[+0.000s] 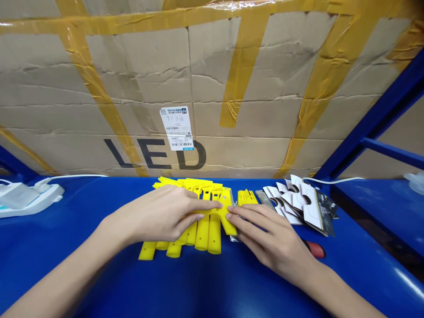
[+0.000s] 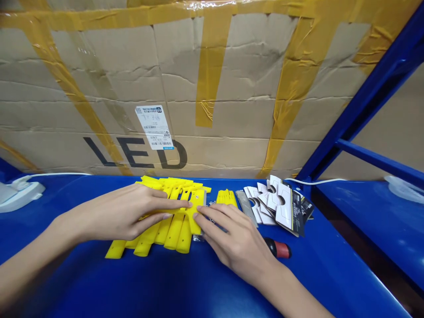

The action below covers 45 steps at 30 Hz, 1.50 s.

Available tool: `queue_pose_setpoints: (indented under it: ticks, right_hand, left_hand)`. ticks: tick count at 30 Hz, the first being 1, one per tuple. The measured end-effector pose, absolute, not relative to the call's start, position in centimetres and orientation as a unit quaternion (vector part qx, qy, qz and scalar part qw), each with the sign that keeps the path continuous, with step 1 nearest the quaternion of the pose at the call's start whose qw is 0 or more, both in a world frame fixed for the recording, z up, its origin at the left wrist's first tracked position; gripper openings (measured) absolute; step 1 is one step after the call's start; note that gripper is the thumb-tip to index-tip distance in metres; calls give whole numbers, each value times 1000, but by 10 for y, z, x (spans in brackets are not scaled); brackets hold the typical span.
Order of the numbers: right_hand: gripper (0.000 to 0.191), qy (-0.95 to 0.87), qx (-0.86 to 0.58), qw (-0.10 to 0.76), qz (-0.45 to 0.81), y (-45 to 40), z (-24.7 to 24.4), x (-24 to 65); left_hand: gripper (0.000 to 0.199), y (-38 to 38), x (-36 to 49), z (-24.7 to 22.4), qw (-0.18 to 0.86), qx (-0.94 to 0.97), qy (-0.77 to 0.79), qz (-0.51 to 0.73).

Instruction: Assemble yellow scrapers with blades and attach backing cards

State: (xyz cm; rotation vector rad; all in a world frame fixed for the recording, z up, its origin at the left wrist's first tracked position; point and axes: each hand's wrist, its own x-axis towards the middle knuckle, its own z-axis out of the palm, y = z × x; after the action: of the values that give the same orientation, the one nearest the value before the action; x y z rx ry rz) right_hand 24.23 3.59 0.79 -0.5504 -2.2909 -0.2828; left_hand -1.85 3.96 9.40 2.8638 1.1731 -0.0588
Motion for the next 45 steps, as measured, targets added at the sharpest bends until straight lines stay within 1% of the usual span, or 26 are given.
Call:
queue_pose_setpoints:
  ticks: [3,8,11,15,19,23,25,29,32,34,36,38,40,43,45]
  right_hand:
    - [29,-897,-224,375,-70,36,5,241]
    - [41,-887,-286,361,32,30,4,235]
    - [34,-867,-308,386,62,27,5,232]
    - [28,-862,-296,410,42,26,4,231]
    - [27,-873,-287,395,19,26,3,232]
    - [27,-890,-266,368,-36,25,7,232]
    - [28,-892,-267,363,-33,24,10,232]
    - [33,-874,-308,371,65,22,12,232]
    - [31,-864,-319,372,112,22,12,233]
    - [26,-834,-340,410,144,24,12,234]
    - [20,-767,-387,478,186,28,12,235]
    - [20,-680,-442,523,262,33,14,236]
    - [28,-609,-472,507,387,38,17,238]
    - [35,-526,-446,442,573,42,19,241]
    - [34,-480,-419,432,638,43,20,242]
  left_hand:
    - [43,42,-20,92,23,928,373,-13]
    - [44,44,-21,89,-5,923,384,-6]
    - [44,42,-19,89,-12,920,392,-7]
    - [44,39,-16,91,-21,922,387,-13]
    - [46,38,-17,91,-36,927,374,-15]
    - [47,39,-17,90,-33,926,375,-26]
    - [46,40,-17,90,-28,926,375,-29]
    - [46,41,-20,89,-24,922,386,-33]
    - [45,41,-21,89,-17,922,385,-21]
    - [45,39,-19,89,-19,927,374,-6]
    - [45,36,-15,91,-31,932,360,7]
    - [46,33,-10,91,-46,934,355,13]
    - [46,31,-5,91,-58,932,357,11]
    - [49,31,1,86,-78,930,359,-1]
    - [52,32,5,82,-94,928,359,-7]
